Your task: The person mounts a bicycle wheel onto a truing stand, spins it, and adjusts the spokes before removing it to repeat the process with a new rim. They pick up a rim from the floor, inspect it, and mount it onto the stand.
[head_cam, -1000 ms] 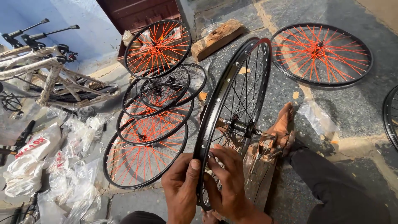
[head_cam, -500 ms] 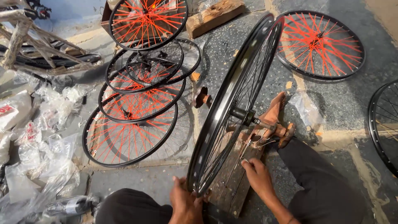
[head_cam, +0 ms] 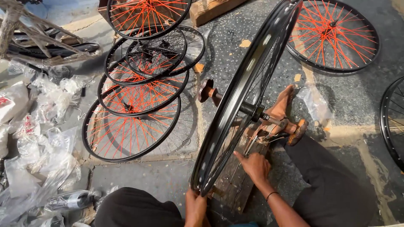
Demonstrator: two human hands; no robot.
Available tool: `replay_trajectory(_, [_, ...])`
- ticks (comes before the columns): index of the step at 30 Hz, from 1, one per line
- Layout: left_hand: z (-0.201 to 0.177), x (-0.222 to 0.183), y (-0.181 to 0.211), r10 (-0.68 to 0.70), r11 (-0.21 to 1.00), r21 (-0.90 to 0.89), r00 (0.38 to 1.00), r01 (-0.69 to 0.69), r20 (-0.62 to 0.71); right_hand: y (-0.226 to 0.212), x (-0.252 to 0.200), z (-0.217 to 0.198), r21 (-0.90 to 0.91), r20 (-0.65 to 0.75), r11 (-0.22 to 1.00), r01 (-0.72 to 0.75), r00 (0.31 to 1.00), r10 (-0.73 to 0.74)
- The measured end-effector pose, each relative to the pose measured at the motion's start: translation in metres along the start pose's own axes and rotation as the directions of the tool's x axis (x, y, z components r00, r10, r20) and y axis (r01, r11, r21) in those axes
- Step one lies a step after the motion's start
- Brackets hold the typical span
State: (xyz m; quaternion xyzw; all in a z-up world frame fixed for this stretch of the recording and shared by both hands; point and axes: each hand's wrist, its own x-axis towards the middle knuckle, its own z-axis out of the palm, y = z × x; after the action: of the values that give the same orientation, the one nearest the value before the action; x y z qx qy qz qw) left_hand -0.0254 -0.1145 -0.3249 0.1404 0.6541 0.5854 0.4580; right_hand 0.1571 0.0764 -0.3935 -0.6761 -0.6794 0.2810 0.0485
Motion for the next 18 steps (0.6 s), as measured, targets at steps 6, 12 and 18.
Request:
replay_trajectory(6, [0.039, -0.032, 0.074, -0.026, 0.863, 0.503, 0.999, 0.042, -0.039, 0.010, 0.007, 0.017, 0.003, -0.097, 0.999, 0.052, 0.994, -0.051])
replay_trajectory(12, [0.040, -0.039, 0.078, 0.067, 0.817, 0.574, 0.998, -0.056, 0.003, 0.006, 0.004, 0.013, -0.006, -0.086, 0.999, 0.033, 0.996, -0.033])
replay_trajectory(18, [0.047, -0.047, 0.092, 0.288, 0.816, 0.497, 0.953, -0.296, 0.093, 0.007, 0.007, 0.015, 0.003, -0.089, 0.999, 0.035, 0.995, -0.035])
